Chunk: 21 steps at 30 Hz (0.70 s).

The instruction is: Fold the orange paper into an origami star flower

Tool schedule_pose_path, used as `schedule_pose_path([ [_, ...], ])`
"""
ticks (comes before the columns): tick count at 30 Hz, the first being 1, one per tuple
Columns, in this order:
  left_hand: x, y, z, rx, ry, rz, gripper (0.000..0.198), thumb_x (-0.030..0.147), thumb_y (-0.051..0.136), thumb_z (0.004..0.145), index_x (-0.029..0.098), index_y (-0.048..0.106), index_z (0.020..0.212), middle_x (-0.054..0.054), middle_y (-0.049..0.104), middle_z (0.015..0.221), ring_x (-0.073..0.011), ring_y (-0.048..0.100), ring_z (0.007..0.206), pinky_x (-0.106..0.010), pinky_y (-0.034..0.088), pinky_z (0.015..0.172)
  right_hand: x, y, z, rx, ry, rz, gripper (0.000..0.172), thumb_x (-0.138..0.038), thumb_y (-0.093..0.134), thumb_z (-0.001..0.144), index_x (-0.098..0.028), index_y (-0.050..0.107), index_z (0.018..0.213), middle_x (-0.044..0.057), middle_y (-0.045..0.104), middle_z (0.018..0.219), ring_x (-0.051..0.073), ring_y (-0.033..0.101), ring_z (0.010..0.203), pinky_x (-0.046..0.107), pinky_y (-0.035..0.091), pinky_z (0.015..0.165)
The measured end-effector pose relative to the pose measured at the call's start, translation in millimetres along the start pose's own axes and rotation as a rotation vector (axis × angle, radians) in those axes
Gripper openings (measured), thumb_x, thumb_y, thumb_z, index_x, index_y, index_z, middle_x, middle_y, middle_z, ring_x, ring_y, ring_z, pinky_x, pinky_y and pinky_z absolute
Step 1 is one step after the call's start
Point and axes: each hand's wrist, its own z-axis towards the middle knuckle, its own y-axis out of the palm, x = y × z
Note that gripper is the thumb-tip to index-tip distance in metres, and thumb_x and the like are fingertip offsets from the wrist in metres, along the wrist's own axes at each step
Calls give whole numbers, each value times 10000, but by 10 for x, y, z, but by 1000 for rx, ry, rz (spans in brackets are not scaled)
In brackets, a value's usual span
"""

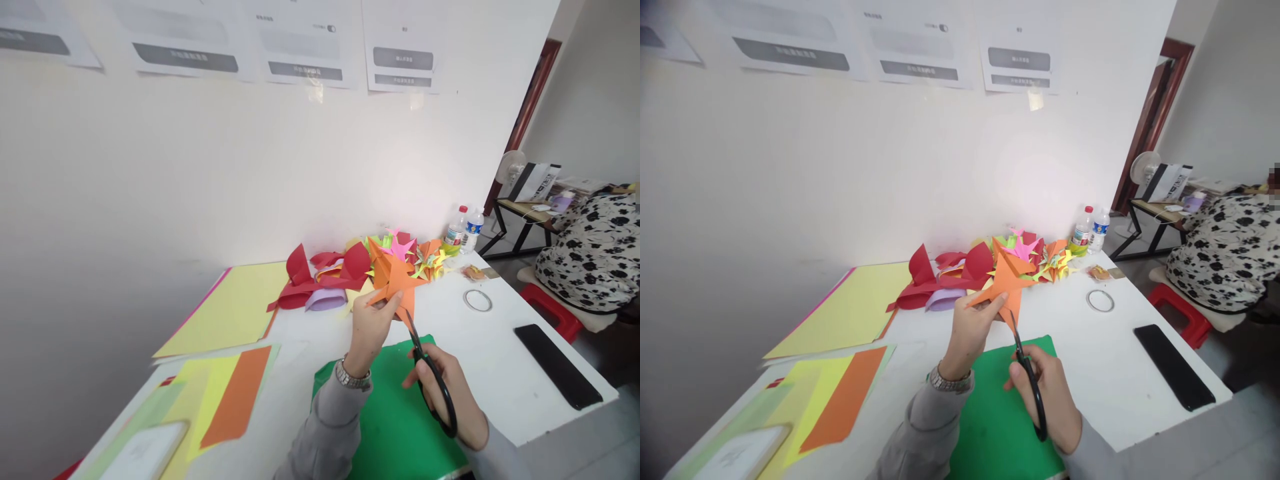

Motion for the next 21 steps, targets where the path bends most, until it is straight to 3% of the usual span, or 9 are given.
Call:
schedule_pose_path([
  [6,35,3,-6,7,-13,-5,201,292,718,640,104,653,663,-22,641,584,-153,593,532,-268,530,512,-36,-8,12,-81,108,91,507,-595,546,771,-132,536,978,77,678,717,61,428,325,198,322,331],
  [12,28,-6,-4,9,3,15,218,315,716,645,106,658,660,-22,634,572,-154,590,528,-275,534,525,-12,-29,0,-59,55,88,538,-624,477,802,-127,549,993,79,672,686,44,316,314,200,205,303],
  [21,44,5,-13,12,10,8,231,327,718,645,109,643,644,-14,629,569,-149,584,525,-271,526,516,25,-11,-4,-73,35,106,555,-631,431,822,-120,528,1014,77,672,704,49,336,307,197,219,300],
])
